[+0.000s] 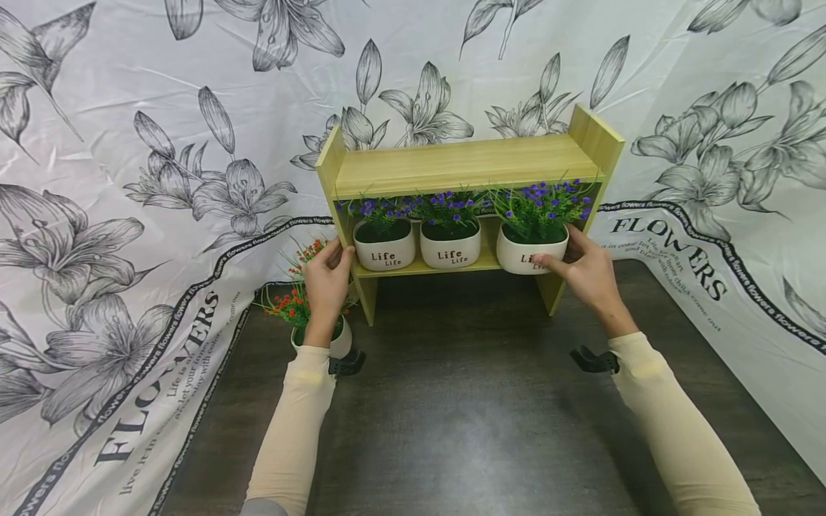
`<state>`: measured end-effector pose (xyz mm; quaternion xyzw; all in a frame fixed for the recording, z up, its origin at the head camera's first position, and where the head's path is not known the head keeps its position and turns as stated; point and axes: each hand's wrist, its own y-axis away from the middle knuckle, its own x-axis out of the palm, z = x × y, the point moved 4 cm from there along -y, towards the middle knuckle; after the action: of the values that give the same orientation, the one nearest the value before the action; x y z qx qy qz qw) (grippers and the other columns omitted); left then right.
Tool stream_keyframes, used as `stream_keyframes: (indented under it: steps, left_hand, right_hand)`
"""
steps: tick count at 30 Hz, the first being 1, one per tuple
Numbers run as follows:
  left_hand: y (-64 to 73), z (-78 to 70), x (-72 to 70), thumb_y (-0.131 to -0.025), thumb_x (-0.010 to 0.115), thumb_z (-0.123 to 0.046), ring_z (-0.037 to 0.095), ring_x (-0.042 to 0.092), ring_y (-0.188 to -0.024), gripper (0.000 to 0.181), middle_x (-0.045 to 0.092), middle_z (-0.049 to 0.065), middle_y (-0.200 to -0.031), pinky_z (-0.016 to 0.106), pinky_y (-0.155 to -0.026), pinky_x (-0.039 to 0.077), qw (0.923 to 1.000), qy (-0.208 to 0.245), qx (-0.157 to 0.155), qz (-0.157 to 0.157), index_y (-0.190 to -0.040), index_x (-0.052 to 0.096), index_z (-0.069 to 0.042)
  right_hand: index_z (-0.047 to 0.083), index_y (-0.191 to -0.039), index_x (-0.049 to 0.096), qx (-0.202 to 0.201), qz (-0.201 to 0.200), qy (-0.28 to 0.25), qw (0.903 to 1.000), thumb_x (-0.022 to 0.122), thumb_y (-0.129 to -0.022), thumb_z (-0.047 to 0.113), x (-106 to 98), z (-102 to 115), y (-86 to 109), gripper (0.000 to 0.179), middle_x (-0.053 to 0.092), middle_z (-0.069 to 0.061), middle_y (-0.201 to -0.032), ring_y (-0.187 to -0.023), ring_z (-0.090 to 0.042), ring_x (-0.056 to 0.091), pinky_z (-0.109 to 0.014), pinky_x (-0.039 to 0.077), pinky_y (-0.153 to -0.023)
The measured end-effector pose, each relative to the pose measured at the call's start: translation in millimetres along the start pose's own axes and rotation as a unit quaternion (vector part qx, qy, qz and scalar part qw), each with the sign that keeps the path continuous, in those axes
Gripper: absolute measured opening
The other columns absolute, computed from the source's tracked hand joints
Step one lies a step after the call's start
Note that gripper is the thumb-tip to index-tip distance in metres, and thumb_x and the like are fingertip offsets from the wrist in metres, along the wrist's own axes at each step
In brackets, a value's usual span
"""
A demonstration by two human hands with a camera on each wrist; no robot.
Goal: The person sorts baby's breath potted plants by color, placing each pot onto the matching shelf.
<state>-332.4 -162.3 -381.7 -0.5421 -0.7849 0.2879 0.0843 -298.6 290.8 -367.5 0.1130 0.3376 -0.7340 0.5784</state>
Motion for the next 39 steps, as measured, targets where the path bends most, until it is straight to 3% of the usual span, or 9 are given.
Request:
stream_keyframes:
  steps: [13, 17, 20, 22, 27, 39]
  left_hand:
    - [-2.0, 0.3, -0.1, -0.104, 0.073, -0.017, 0.033, 0.076, -0.116, 0.036, 0.073, 0.022, -0.131, 0.040, -0.096, 0.064, 1.0000, 0.005, -0.001, -0.003, -0.137, 0.072, -0.003]
    - [-2.6, -0.1, -1.3, -0.104, 0.072, -0.018, 0.032, 0.076, -0.116, 0.037, 0.073, 0.022, -0.132, 0.040, -0.095, 0.064, 1.0000, 0.002, -0.002, -0.003, -0.139, 0.071, -0.003]
    - [-1.9, 0.5, -1.3, -0.104, 0.073, -0.017, 0.033, 0.077, -0.115, 0.037, 0.073, 0.022, -0.131, 0.040, -0.095, 0.064, 1.0000, 0.001, -0.001, -0.005, -0.138, 0.071, -0.003]
    - [-1.2, 0.7, -0.3, -0.104, 0.072, -0.017, 0.033, 0.077, -0.115, 0.037, 0.073, 0.022, -0.131, 0.040, -0.095, 0.064, 1.0000, 0.004, -0.004, -0.002, -0.138, 0.071, -0.003]
    - [-0.4, 0.5, 1.6, -0.105, 0.072, -0.019, 0.032, 0.076, -0.116, 0.037, 0.073, 0.021, -0.132, 0.041, -0.096, 0.064, 0.9999, 0.008, -0.009, 0.003, -0.139, 0.071, -0.005]
    - [0.3, 0.3, 1.7, -0.104, 0.073, -0.019, 0.033, 0.076, -0.116, 0.037, 0.073, 0.022, -0.132, 0.041, -0.096, 0.064, 1.0000, 0.003, -0.005, -0.001, -0.138, 0.071, -0.004]
  right_hand:
    - [0.015, -0.165, 0.043, 0.003, 0.008, -0.015, 0.9999, 0.081, -0.096, 0.042, 9.1, 1.5, -9.8, 0.083, 0.069, -0.025, -0.140, -0.124, -0.041, 0.071, -0.002, 0.047, -0.074]
    - [0.006, -0.166, 0.034, 0.019, 0.012, -0.037, 0.9990, 0.080, -0.098, 0.038, 14.3, 2.9, -12.1, 0.088, 0.063, -0.024, -0.148, -0.129, -0.041, 0.068, -0.005, 0.049, -0.079]
    - [0.001, -0.164, 0.028, 0.034, 0.017, -0.055, 0.9978, 0.080, -0.098, 0.035, 18.9, 3.6, -13.5, 0.091, 0.058, -0.024, -0.154, -0.135, -0.041, 0.064, -0.015, 0.056, -0.089]
    - [0.000, -0.163, 0.029, 0.036, 0.017, -0.054, 0.9977, 0.080, -0.098, 0.035, 20.9, 3.7, -14.2, 0.089, 0.058, -0.024, -0.154, -0.136, -0.040, 0.063, -0.028, 0.059, -0.097]
    - [0.007, -0.167, 0.031, 0.034, 0.002, -0.028, 0.9990, 0.078, -0.099, 0.040, 21.5, 3.3, -16.6, 0.089, 0.057, -0.024, -0.155, -0.136, -0.041, 0.064, -0.055, 0.058, -0.105]
    - [0.012, -0.167, 0.036, 0.022, -0.012, -0.025, 0.9994, 0.077, -0.099, 0.044, 23.0, 0.6, -18.8, 0.086, 0.057, -0.024, -0.155, -0.134, -0.040, 0.065, -0.059, 0.058, -0.104]
